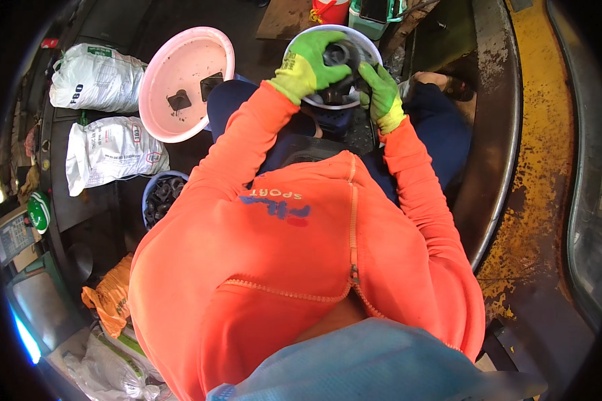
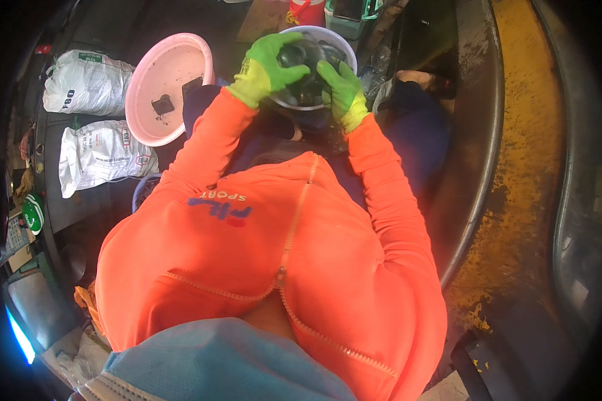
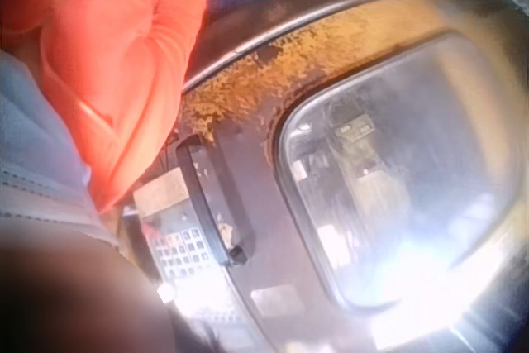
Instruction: The person sits on the floor and cleans dark metal parts using a wire brush and a cloth. They pick up parts from a pink basin, scrub them over a black tray, and place the cleaned items into a white bowl. The person also inspects the parts by hand and uses a machine to process them.
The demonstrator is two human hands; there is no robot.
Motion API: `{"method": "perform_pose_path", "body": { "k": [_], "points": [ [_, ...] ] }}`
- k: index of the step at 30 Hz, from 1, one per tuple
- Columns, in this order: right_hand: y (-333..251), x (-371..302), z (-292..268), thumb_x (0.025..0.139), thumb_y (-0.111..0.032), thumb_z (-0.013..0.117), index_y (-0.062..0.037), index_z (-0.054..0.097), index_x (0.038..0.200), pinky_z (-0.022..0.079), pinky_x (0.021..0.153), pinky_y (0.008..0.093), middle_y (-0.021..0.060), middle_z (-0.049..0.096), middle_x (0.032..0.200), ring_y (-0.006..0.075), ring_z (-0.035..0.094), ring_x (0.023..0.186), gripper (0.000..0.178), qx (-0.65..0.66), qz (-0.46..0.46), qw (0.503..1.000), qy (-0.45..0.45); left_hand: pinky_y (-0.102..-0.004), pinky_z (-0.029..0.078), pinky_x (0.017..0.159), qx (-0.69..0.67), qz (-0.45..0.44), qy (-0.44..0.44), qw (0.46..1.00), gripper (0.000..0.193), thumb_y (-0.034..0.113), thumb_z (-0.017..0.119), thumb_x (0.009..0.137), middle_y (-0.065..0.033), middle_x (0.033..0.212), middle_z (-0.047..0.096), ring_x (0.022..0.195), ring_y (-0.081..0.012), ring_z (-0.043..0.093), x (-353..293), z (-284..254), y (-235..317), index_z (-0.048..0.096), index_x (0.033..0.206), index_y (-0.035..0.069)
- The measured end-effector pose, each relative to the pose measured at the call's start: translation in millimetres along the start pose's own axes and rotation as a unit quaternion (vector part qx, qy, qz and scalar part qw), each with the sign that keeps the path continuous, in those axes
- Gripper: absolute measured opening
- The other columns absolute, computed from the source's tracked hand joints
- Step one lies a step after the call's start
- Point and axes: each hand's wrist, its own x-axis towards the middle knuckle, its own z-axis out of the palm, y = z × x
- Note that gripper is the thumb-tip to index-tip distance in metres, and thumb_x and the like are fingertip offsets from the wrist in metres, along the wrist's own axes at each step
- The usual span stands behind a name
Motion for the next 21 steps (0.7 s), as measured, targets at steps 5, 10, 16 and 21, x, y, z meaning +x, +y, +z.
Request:
{"method": "perform_pose_path", "body": {
  "k": [5, 10, 16, 21],
  "points": [
    [-30.8, -43.9, 25.4, 0.093, -0.027, 0.053, -0.0036, 0.059, 0.112, 0.042, 0.051, 0.0206, 0.0033, 0.063, 0.086, 0.0082, 0.057, 0.065, 0.031, 0.083, -0.041, 0.995, -0.025, -0.0410, 0.046, 0.089, -0.071, 0.110, 0.037, 0.991, 0.055, 0.027, 0.083, 0.059, -0.0109, 0.106, 0.064, 0.101, -0.0325, 0.059, -0.3, -24.6, 57.8, 0.063, 0.106, 0.007],
    [-43.5, -69.5, 27.5, 0.096, -0.036, 0.047, -0.0053, 0.058, 0.116, 0.037, 0.043, 0.0184, 0.0035, 0.066, 0.085, 0.0075, 0.055, 0.057, 0.038, 0.146, -0.007, 0.988, -0.048, -0.0408, 0.039, 0.101, -0.164, 0.096, 0.021, 0.982, 0.051, 0.022, 0.084, 0.061, -0.0058, 0.117, 0.062, 0.123, -0.0314, 0.047, -5.4, -31.8, 71.4, 0.063, 0.105, 0.009],
    [-19.7, -81.9, 16.2, 0.091, -0.021, 0.056, -0.0057, 0.050, 0.128, 0.047, 0.088, 0.0310, 0.0095, 0.061, 0.109, 0.0199, 0.059, 0.100, 0.040, -0.134, -0.239, 0.957, -0.091, -0.0352, 0.047, 0.090, -0.276, 0.025, 0.051, 0.960, 0.049, 0.014, 0.083, 0.064, -0.0094, 0.112, 0.061, 0.109, -0.0222, 0.056, -11.1, -18.5, 87.1, 0.061, 0.108, 0.006],
    [-6.9, -73.8, 24.1, 0.090, -0.013, 0.058, -0.0037, 0.050, 0.127, 0.047, 0.087, 0.0305, 0.0092, 0.059, 0.116, 0.0195, 0.058, 0.103, 0.039, -0.257, -0.391, 0.884, 0.013, -0.0313, 0.050, 0.084, -0.243, -0.039, 0.093, 0.965, 0.052, 0.013, 0.084, 0.065, -0.0086, 0.109, 0.060, 0.098, -0.0190, 0.059, -24.4, 4.9, 112.4, 0.058, 0.110, 0.004]
  ]
}}
